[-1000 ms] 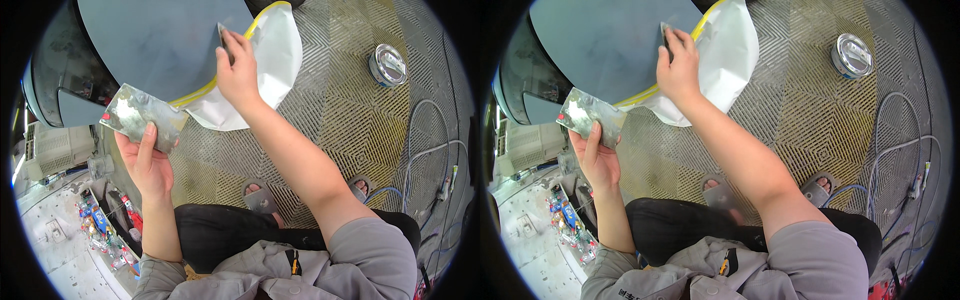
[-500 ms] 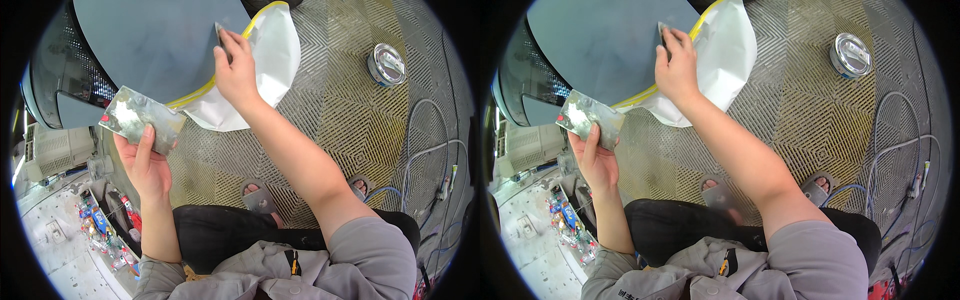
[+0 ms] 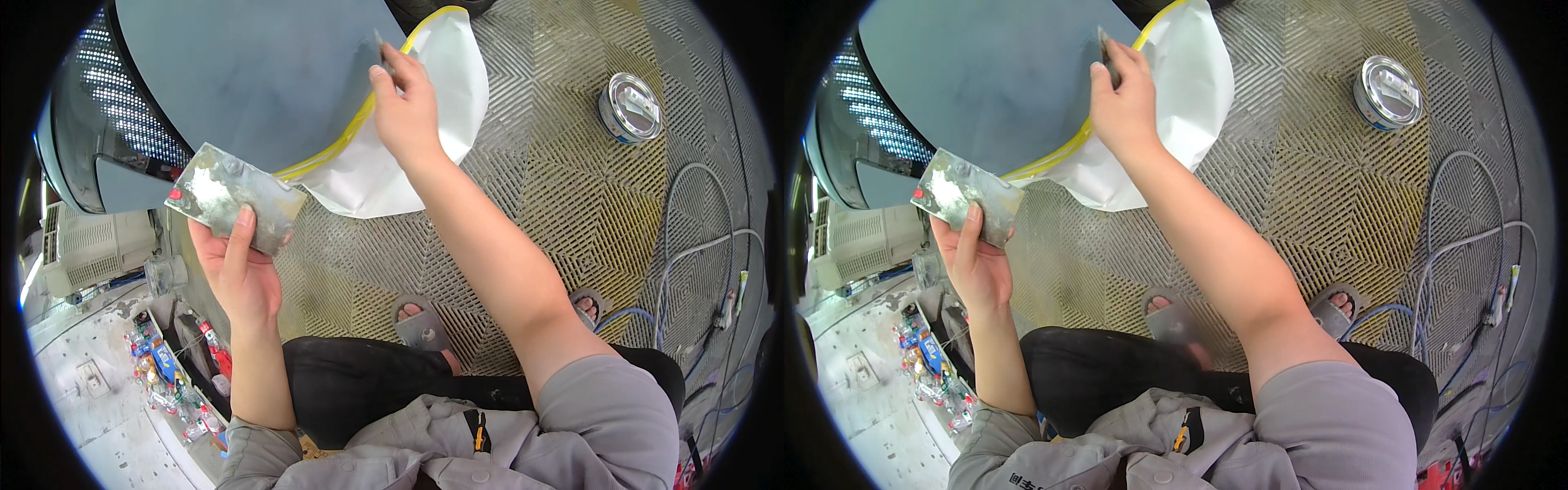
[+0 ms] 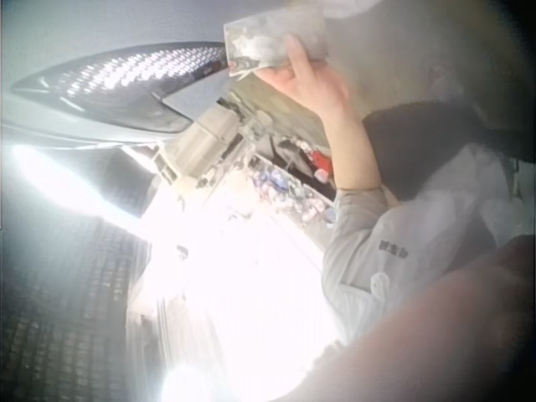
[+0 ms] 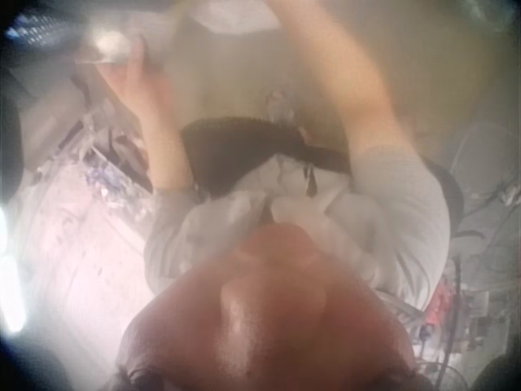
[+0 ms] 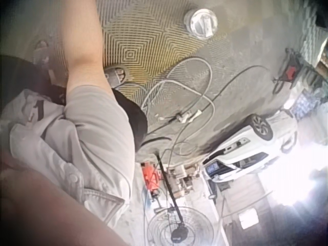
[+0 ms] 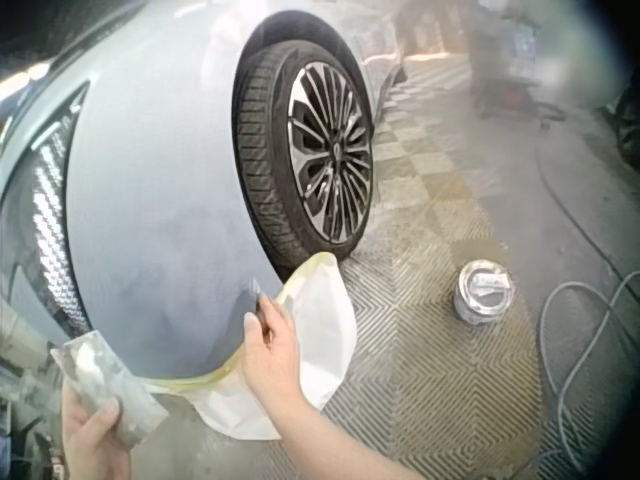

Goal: The person mixes a paste in a small container, then uses a putty knife to apply it to the front bumper of a light blue car. They repeatedly scrape the knife on the car's surface and reload the tool from the container.

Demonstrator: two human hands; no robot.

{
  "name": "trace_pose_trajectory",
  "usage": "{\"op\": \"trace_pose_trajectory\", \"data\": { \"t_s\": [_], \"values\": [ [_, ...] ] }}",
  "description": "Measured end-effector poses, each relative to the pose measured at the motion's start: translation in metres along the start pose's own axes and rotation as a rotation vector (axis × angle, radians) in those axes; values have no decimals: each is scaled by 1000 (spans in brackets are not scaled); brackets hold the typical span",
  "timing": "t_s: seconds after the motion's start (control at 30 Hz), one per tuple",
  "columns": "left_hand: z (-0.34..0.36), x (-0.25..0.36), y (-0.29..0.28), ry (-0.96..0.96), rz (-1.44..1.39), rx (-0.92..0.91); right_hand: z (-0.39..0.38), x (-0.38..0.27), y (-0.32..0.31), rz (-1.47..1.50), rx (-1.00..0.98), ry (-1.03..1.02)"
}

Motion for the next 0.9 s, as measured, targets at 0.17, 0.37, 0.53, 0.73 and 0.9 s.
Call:
{"op": "trace_pose_trajectory", "data": {
  "t_s": [0.17,0.37,0.53,0.73,0.9],
  "values": [
    [0,2,-1,16,-7,2,-2,1,-30,562,-22,313],
    [-3,4,-1,5,-12,-11,8,6,-59,629,54,417],
    [-6,5,-3,-5,0,6,15,16,-62,437,47,380],
    [-14,8,-19,-19,25,57,55,26,-39,275,-110,61],
    [-20,11,-34,-28,37,97,84,16,-33,318,-121,-104]
  ]
}}
Point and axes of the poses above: each hand's wrist, its own z-axis towards the middle knuckle, its own y-axis out of the palm, x = y × z, the point moved 3 cm from there along z, towards the middle knuckle
